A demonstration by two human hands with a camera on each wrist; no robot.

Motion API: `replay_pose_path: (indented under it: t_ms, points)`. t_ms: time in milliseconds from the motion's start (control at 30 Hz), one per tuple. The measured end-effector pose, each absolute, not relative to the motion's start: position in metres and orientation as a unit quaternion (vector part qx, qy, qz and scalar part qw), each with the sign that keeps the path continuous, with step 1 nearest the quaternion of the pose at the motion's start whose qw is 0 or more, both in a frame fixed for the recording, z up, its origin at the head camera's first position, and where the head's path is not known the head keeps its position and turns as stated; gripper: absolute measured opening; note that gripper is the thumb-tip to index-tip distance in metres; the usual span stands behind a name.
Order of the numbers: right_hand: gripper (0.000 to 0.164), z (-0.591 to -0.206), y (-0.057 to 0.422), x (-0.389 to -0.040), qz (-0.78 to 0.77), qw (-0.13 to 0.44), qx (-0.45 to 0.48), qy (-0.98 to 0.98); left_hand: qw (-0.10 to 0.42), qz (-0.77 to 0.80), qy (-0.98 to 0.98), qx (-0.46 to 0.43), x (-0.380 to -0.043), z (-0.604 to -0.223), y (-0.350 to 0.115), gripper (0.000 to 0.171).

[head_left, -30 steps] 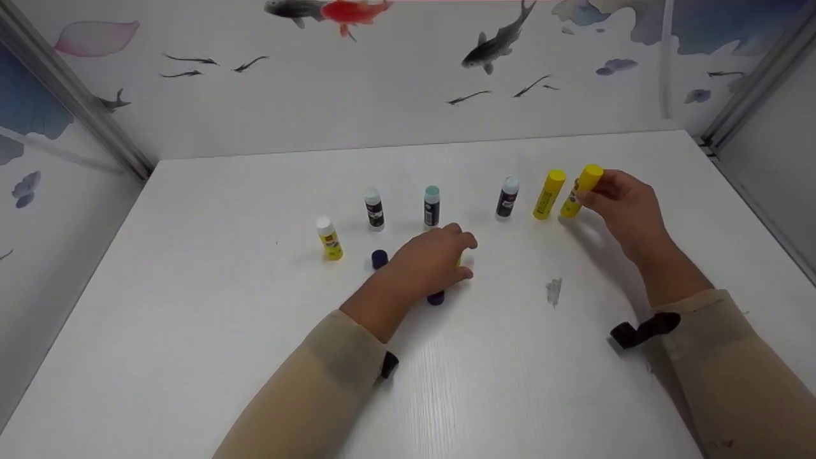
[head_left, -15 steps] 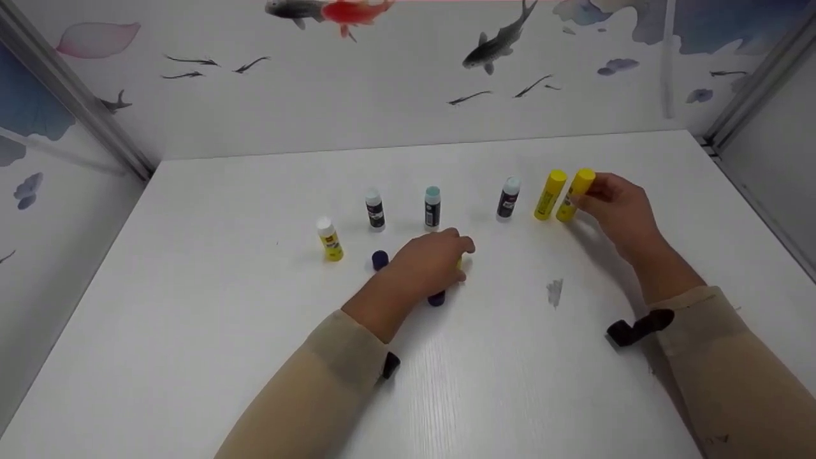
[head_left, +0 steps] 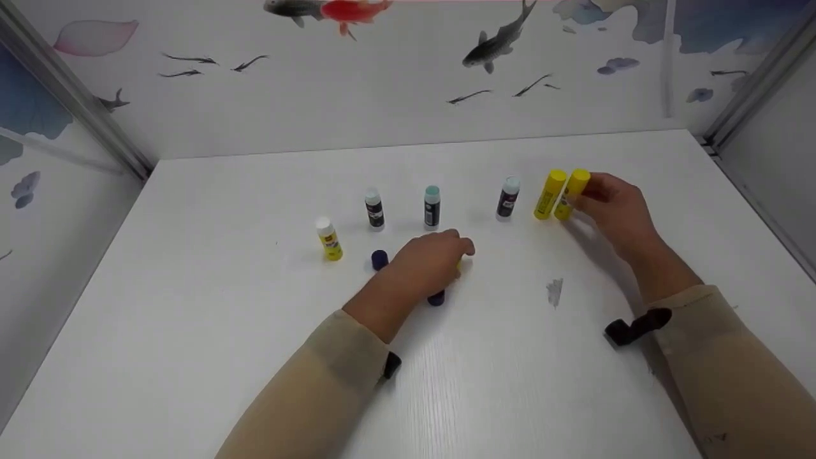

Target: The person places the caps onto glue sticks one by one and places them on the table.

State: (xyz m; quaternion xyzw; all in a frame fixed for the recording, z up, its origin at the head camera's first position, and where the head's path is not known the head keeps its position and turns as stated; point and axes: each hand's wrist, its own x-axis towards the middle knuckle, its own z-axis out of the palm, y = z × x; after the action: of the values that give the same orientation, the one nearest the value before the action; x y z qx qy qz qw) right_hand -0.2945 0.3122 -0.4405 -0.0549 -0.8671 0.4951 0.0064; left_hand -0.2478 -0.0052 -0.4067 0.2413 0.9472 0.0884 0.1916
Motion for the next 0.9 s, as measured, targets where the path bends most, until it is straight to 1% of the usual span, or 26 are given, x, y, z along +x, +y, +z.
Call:
replay_pose_path:
  t_ms: [500, 700, 900]
  points:
    - [0.054, -0.4406, 0.3124, -0.2945, 0.507, -0.002, -0.057, -0.86, 0.182, 0.061, 0.947, 0.257, -0.2463, -0.407, -0.0075, 0.042]
    - [0.053, -0.4407, 0.3126, -0.2948, 0.509, -0.006, -0.057, -0.859, 0.187, 0.064, 0.946, 0.257, -0.2466, -0.4066, -0.0087, 0.04]
    - [0.055, -0.4412, 0.3127, -0.296, 0.501, -0.007, -0.062, -0.863, 0.187, 0.06, 0.946, 0.259, -0.2491, -0.4102, -0.0088, 0.041]
